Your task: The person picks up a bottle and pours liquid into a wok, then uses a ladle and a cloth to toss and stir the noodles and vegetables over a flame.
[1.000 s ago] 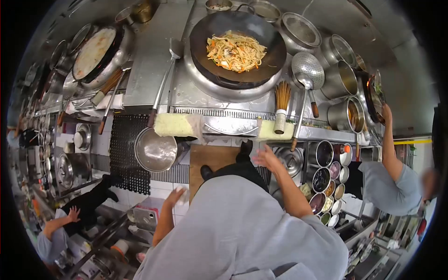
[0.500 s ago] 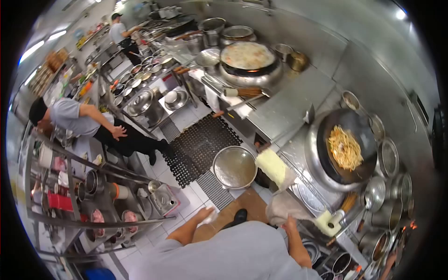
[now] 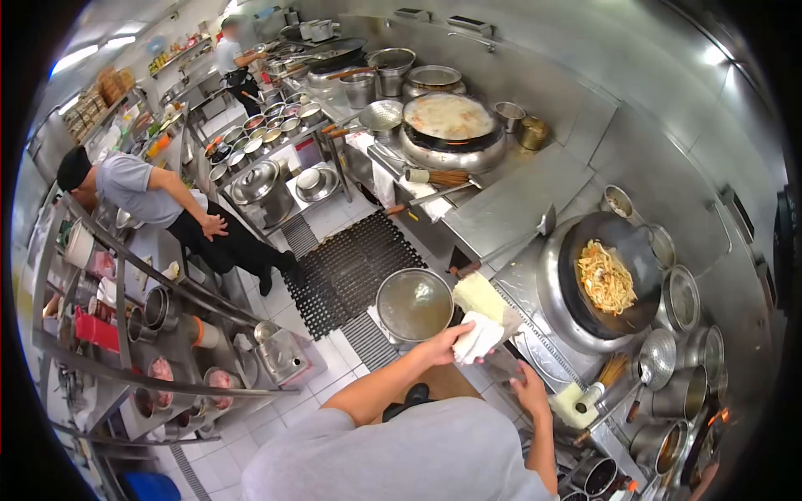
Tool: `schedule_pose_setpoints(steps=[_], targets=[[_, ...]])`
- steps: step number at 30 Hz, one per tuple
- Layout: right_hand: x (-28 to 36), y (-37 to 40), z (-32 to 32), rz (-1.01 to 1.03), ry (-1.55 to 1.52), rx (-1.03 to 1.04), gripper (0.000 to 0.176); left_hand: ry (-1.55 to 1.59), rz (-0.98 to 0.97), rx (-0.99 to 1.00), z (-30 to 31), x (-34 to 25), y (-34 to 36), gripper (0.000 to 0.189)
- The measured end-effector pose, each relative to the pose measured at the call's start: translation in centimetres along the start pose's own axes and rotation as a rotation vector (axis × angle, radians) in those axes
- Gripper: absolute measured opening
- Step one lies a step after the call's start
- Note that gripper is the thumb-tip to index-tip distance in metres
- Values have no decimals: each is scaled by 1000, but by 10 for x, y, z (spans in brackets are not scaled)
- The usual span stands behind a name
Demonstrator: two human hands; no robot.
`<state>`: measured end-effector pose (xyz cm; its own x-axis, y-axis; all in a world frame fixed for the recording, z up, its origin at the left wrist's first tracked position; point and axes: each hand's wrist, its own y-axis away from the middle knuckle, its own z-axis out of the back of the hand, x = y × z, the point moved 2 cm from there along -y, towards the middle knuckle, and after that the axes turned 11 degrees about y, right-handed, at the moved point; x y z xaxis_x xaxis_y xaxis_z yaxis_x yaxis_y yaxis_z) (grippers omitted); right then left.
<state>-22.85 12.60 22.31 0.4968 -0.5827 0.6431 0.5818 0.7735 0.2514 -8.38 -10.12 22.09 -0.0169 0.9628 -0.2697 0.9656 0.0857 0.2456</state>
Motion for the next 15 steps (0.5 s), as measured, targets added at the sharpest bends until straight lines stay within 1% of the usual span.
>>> schedule_pose_setpoints(steps=[1, 2, 3, 4, 5, 6, 7, 8, 9, 10, 11, 12, 13, 14, 15], targets=[[6, 0, 8, 84, 24, -31, 53, -35, 30, 63, -4, 6, -5, 57], [7, 5, 16, 163, 47, -60, 53, -44, 39, 68, -3, 15, -9, 57], [4, 12, 24, 181, 103, -74, 52, -187, 28, 82, -1, 23, -13, 57], [-4, 18, 29, 167, 96, -88, 52, -326, 25, 95, -1, 33, -15, 58], [-17, 26, 34, 167, 110, -122, 52, -229, 138, 100, 2, 41, -11, 59], [-34, 41, 42, 142, 126, -165, 52, -77, 137, 94, 4, 55, -10, 63], [-45, 56, 50, 88, 97, -190, 50, -57, 91, 45, 6, 66, -5, 67], [-70, 74, 50, -12, 93, -238, 50, 95, 179, 99, 22, 73, -4, 69], [-99, 89, 45, -67, -6, -302, 50, 348, 236, 164, -8, 80, 6, 67], [-125, 101, 48, -84, -105, -364, 50, 385, 167, 262, -13, 91, 5, 62], [-148, 121, 48, -102, -115, -385, 50, 388, 138, 280, -14, 95, 11, 64], [-175, 143, 44, -201, 135, -625, 53, 373, 115, 274, -29, 99, 14, 64], [-191, 154, 35, -262, 386, -842, 56, 330, 86, 164, -44, 103, 25, 66], [-199, 170, 37, -463, 205, -820, 60, 299, 38, 50, -53, 109, 35, 68], [-229, 178, 24, -466, 116, -927, 61, 249, 40, 110, -60, 111, 38, 72]])
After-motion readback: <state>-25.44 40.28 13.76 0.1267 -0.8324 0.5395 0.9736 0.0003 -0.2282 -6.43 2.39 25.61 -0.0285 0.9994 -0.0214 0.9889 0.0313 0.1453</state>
